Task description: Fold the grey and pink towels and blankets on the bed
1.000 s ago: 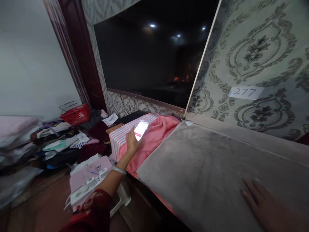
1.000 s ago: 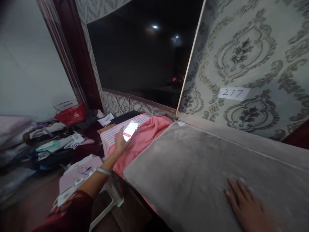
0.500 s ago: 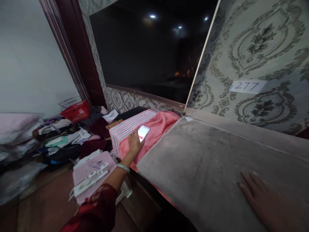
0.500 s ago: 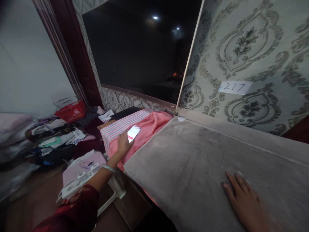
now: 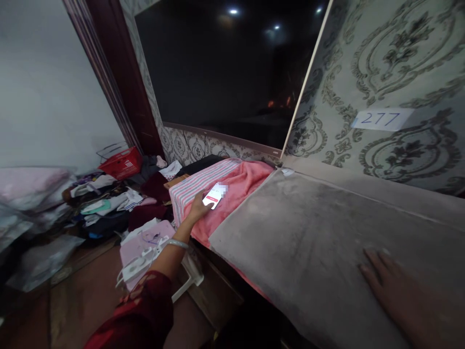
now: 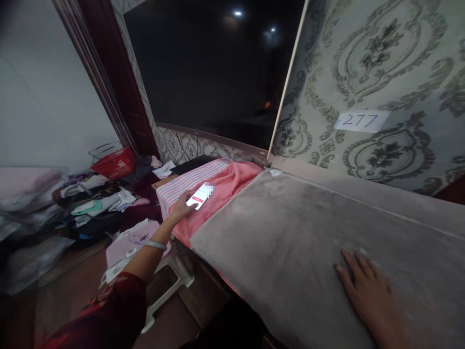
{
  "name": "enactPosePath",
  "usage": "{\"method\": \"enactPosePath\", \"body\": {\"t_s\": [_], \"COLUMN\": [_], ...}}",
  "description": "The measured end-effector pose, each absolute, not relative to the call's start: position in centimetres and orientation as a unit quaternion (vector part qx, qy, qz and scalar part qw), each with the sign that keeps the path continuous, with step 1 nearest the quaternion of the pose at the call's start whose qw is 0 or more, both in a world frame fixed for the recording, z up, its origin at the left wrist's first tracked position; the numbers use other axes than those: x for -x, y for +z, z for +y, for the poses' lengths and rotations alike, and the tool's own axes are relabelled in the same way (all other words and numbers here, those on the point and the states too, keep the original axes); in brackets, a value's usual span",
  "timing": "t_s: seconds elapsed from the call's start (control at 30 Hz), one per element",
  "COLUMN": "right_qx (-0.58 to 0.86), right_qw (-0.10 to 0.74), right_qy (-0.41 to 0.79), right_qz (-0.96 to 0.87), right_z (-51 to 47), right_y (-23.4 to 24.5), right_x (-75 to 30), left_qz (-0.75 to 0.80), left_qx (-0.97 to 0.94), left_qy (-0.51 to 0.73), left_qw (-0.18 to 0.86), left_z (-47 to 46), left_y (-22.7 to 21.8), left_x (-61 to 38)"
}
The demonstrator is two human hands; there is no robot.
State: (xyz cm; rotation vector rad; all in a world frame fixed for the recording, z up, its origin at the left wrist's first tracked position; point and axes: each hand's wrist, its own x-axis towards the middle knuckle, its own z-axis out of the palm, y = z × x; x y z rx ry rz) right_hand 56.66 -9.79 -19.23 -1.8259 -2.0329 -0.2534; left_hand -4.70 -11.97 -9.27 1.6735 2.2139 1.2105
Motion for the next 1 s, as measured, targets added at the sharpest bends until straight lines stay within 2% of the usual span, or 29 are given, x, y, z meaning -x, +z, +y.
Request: {"method": "enactPosePath", "body": {"t_s": [0.27, 0.7, 0.87, 1.0], "right_qx": [0.667, 0.710, 0.710, 0.693], "right_qw": [0.196, 0.129, 0.087, 0.033], "right_qy": [-0.085, -0.055, -0.017, 0.035], "right_qz": [-0.714, -0.690, -0.699, -0.720], "right_z": [-10.3, -12.3, -12.6, -15.0], "right_y": [-17.7, -12.7, -10.8, -9.3], "right_x": [-54.9, -51.6, -51.3, -54.1], "left_qz": [0.748, 0.719, 0.655, 0.658], "left_qx": [-0.588, -0.628, -0.724, -0.725], "left_qy": [0.306, 0.262, 0.212, 0.196], "left_qw": [-0.029, -0.143, -0.046, -0.048], "left_z": [-11.8, -12.8, -14.1, -13.4], "left_y": [-9.1, -6.6, -7.5, -8.3], "left_x": [3.0, 0.3, -4.2, -5.3]}}
